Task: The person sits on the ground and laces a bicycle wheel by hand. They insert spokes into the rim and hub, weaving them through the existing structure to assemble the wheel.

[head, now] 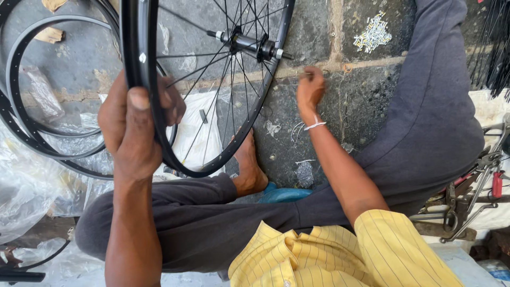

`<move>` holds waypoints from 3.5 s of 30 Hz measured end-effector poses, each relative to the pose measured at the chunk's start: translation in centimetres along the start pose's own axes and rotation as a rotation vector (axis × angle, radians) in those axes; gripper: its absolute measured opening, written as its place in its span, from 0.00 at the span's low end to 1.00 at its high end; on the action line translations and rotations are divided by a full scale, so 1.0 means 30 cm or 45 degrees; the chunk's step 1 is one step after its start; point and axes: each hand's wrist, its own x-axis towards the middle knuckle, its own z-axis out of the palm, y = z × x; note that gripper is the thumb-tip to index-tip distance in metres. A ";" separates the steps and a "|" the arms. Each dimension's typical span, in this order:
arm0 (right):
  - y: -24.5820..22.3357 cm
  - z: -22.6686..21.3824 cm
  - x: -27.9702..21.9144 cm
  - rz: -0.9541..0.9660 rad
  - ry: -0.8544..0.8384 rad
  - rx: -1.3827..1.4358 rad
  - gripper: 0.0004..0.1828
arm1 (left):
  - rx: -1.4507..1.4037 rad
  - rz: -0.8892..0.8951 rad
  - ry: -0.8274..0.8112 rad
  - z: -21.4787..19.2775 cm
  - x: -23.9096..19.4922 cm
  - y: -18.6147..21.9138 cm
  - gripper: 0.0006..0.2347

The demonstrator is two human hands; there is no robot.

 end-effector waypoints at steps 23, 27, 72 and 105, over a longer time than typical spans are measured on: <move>-0.648 -0.267 -0.283 -0.635 -0.031 0.637 0.10 | 0.157 -0.157 -0.177 -0.030 -0.102 0.011 0.23; -0.928 -0.272 -0.537 -0.829 -0.965 0.725 0.17 | 0.192 -0.127 -0.173 0.021 -0.083 0.019 0.21; -0.931 -0.200 -0.725 -0.777 -0.841 0.919 0.21 | -0.115 -0.280 0.310 0.108 -0.301 0.124 0.16; -0.955 -0.193 -0.810 -1.116 -0.851 0.809 0.11 | 0.139 -0.018 0.478 0.132 -0.332 0.085 0.13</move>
